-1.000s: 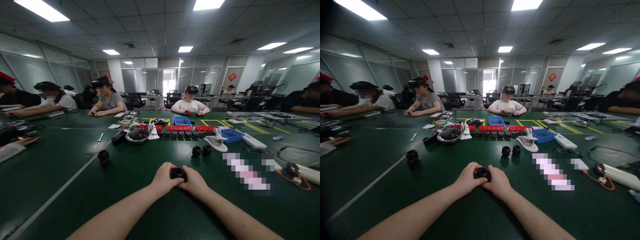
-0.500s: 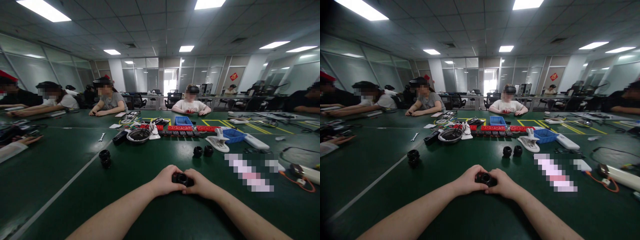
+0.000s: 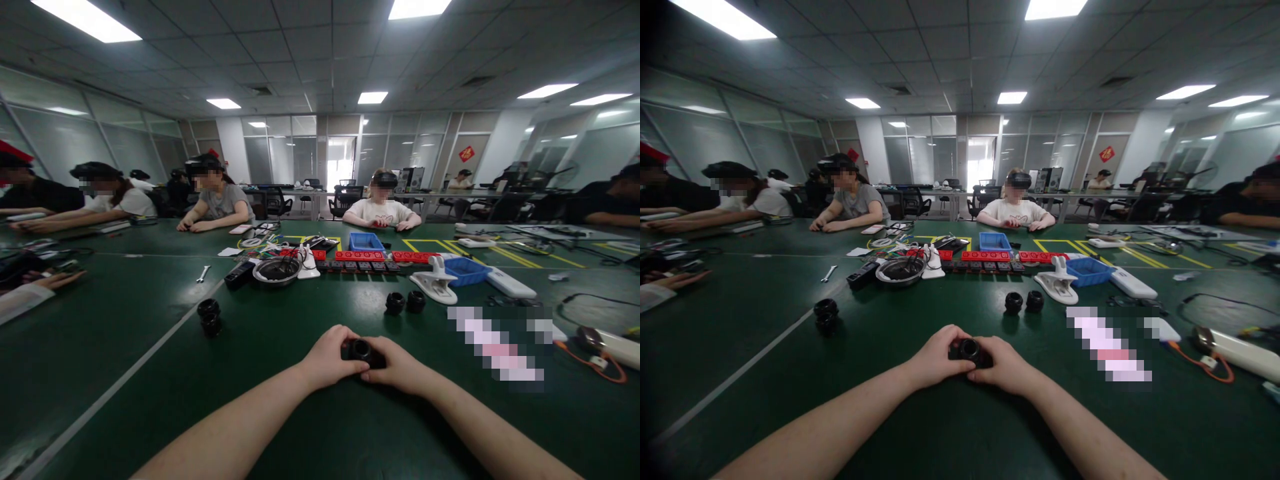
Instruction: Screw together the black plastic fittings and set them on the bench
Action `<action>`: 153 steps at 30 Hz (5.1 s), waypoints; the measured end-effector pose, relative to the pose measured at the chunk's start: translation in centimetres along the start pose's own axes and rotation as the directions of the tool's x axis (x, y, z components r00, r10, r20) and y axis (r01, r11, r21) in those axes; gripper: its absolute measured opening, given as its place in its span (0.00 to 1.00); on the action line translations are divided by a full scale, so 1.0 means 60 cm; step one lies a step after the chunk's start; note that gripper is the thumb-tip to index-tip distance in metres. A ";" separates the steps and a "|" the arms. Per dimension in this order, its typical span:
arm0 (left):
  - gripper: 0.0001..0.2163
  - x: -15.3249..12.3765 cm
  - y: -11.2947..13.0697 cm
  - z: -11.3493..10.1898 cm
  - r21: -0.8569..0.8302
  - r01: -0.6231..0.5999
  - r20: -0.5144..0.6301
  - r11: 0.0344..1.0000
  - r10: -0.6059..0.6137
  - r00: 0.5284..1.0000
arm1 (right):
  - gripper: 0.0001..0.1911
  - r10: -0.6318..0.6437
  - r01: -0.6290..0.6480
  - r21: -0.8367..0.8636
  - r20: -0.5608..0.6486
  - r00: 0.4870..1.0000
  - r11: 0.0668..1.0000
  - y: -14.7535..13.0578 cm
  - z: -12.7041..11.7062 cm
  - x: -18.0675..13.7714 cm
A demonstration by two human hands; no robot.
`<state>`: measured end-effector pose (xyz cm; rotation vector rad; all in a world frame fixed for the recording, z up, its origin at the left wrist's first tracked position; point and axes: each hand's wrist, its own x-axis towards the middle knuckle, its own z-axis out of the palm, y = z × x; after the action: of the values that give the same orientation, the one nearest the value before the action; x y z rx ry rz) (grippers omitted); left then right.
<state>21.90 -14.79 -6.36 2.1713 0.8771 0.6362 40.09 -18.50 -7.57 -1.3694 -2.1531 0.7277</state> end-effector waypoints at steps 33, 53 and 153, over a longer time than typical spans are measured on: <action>0.17 0.005 -0.011 0.002 -0.021 -0.036 0.074 0.999 0.038 0.997 | 0.16 0.037 -0.034 -0.062 0.061 0.997 0.998 -0.002 -0.007 -0.002; 0.17 0.006 -0.009 -0.003 -0.014 -0.045 0.078 0.999 0.046 0.996 | 0.15 0.013 -0.013 -0.001 0.074 0.997 1.000 0.000 -0.010 -0.003; 0.16 0.005 0.000 0.008 0.004 0.031 -0.080 1.000 -0.031 0.996 | 0.23 0.062 -0.061 0.026 -0.059 0.996 0.998 0.002 0.006 0.001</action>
<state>22.39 -14.76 -6.59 2.1457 0.9533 0.7101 39.90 -18.48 -7.92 -1.4324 -2.0575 0.7253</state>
